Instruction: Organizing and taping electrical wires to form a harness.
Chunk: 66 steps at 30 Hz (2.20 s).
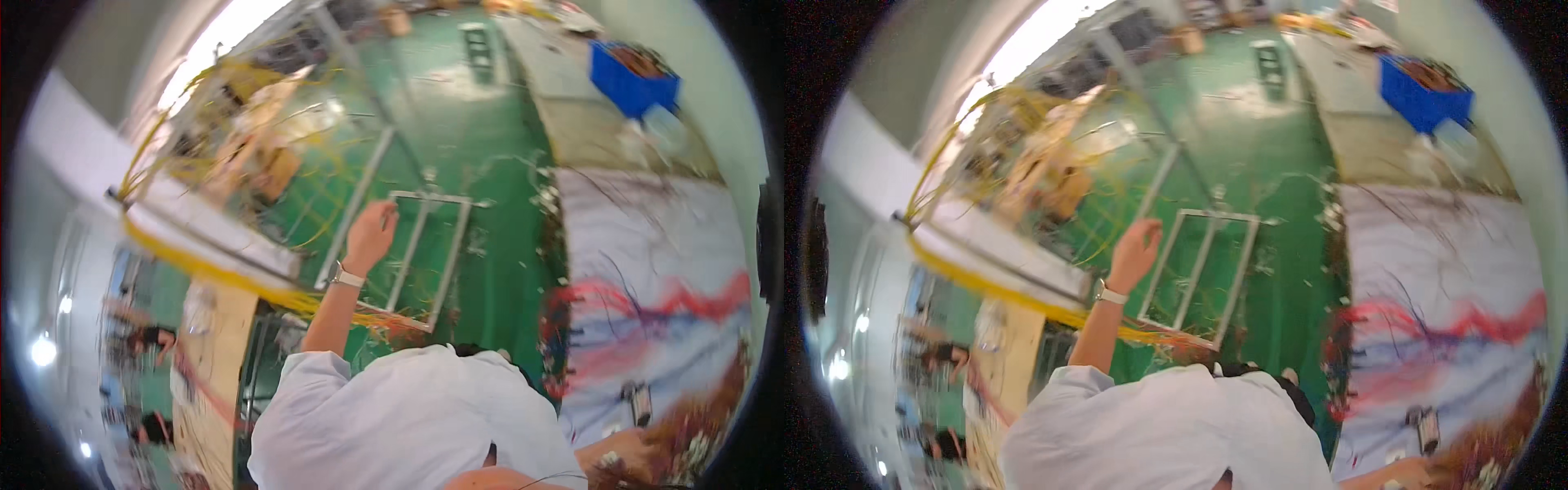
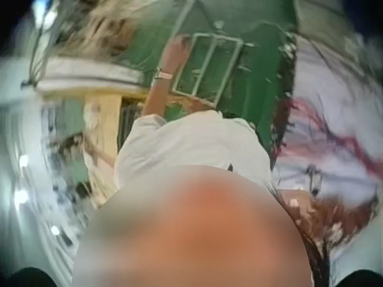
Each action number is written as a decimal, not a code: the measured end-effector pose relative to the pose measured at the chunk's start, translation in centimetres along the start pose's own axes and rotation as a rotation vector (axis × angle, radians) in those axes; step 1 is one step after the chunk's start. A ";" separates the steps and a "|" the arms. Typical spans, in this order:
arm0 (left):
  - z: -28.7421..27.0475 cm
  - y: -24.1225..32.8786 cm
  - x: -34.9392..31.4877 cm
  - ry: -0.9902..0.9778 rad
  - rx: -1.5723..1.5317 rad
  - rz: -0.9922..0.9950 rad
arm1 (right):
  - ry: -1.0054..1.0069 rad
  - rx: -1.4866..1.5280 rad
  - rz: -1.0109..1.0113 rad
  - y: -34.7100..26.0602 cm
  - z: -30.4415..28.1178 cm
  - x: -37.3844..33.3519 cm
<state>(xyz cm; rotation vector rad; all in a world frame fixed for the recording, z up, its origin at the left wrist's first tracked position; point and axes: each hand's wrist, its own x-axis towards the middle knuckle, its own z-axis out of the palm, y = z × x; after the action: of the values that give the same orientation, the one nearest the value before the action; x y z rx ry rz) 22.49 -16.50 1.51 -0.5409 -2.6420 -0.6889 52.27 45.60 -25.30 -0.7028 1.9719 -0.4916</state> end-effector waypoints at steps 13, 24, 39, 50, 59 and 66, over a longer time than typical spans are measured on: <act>-33.4 -6.7 -2.3 1.238 1.013 -0.258 | 1.774 -0.021 -0.315 -25.2 -30.0 20.0; -43.7 -4.6 -2.0 0.664 1.084 -0.455 | 1.527 0.207 -0.422 -27.5 -24.8 23.3; -49.5 -4.2 -2.6 0.569 0.961 -0.248 | 1.650 0.284 0.023 -20.1 -17.3 17.5; -13.2 11.2 3.7 -0.337 -1.098 0.165 | 1.103 0.910 -1.057 -40.5 -28.2 19.6; -4.2 4.7 -6.5 -0.719 -0.870 0.026 | 0.959 1.643 -1.040 -35.2 -28.0 13.2; 0.8 -4.6 -14.3 -0.775 -0.634 -0.297 | 0.608 1.885 -1.358 -25.1 -31.1 2.8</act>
<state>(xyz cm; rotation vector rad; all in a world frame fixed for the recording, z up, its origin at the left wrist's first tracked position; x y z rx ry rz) 32.58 -23.64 -7.00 -0.6867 -3.2127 -1.7380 30.56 26.43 2.40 -0.3983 0.3133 -2.9256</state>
